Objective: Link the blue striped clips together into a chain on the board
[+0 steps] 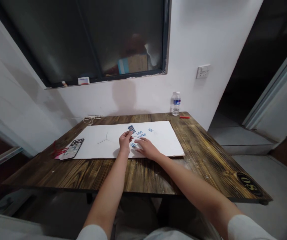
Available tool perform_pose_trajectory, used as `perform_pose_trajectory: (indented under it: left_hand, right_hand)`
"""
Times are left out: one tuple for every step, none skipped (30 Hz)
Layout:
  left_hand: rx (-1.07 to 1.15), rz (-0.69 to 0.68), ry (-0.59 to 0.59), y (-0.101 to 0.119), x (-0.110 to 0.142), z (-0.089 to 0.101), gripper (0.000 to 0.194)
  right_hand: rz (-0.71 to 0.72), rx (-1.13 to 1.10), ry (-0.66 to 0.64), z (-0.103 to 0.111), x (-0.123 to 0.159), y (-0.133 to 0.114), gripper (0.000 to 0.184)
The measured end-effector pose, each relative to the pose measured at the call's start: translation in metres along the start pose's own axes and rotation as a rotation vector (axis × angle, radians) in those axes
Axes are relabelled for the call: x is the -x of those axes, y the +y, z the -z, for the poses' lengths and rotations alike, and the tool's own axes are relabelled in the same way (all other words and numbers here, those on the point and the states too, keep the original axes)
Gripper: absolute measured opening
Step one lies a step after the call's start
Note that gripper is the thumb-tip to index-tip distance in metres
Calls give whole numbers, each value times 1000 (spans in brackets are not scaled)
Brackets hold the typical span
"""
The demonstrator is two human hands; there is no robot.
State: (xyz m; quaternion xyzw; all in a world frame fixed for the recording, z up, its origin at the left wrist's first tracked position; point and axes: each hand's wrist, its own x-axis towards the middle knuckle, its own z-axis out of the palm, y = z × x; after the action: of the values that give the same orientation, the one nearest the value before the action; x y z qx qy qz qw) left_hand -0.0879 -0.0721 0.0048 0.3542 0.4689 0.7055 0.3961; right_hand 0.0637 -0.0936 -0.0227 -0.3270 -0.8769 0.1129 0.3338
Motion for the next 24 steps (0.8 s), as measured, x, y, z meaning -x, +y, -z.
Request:
perform_pose_trajectory:
  left_hand:
    - [6, 0, 2, 1, 1, 0, 42]
    - [10, 0, 2, 2, 1, 0, 42]
    - [12, 2, 1, 2, 2, 0, 42]
    - [13, 5, 2, 3, 2, 0, 42]
    - [14, 7, 3, 3, 2, -1, 41]
    - [15, 9, 6, 2, 3, -1, 41]
    - [16, 11, 8, 2, 3, -1, 41]
    - [18, 12, 9, 2, 3, -1, 41]
    - [18, 13, 8, 2, 2, -1, 41]
    - [17, 14, 6, 1, 2, -1, 41]
    - [15, 15, 4, 1, 2, -1, 41]
    - [12, 17, 3, 1, 2, -1, 41]
    - [11, 19, 4, 1, 2, -1, 41]
    - [11, 21, 5, 1, 2, -1, 41]
    - [12, 22, 7, 1, 1, -1, 41]
    - [14, 24, 8, 1, 1, -1, 41]
    - [14, 23, 8, 1, 1, -1, 41]
    - [12, 21, 8, 1, 1, -1, 41]
    - [10, 18, 7, 0, 1, -1, 41]
    - [7, 15, 5, 0, 1, -1, 41]
    - [6, 12, 2, 0, 1, 0, 41]
    - [6, 10, 0, 0, 1, 0, 42]
    - [6, 10, 0, 0, 1, 0, 42]
    - [4, 13, 0, 0, 1, 0, 43]
  right_hand:
    - [37, 57, -62, -3, 1, -3, 52]
    - [67, 106, -115, -5, 2, -5, 60]
    - [91, 146, -164, -7, 4, -6, 67]
    - [107, 176, -204, -8, 4, -7, 71]
    - [115, 198, -237, -8, 5, -8, 74]
    - [117, 215, -262, -8, 5, -9, 74]
    - [115, 228, -280, -7, 5, -10, 73]
    - [110, 240, -288, -5, 5, -11, 71]
    - [107, 251, -289, -3, 5, -12, 70]
    - [104, 262, -283, -1, 4, -13, 67]
    - [103, 274, -272, 2, 3, -14, 64]
    - [102, 287, -260, 5, 2, -16, 58]
    - [101, 300, -249, 8, 1, -16, 51]
    - [100, 314, -240, 10, 1, -17, 43]
    - [98, 328, -233, 12, 0, -17, 37]
    - [95, 340, -227, 13, -1, -17, 34]
    - [90, 350, -222, 14, -1, -16, 33]
    - [83, 358, -216, 15, -2, -15, 34]
    - [73, 365, -207, 16, -2, -14, 35]
    - [58, 372, -197, 16, -3, -13, 36]
    - [41, 378, -185, 17, -3, -12, 37]
    - [22, 379, -175, 17, -3, -12, 37]
    - [3, 374, -167, 18, -3, -11, 37]
    - [-18, 364, -162, 18, -3, -10, 36]
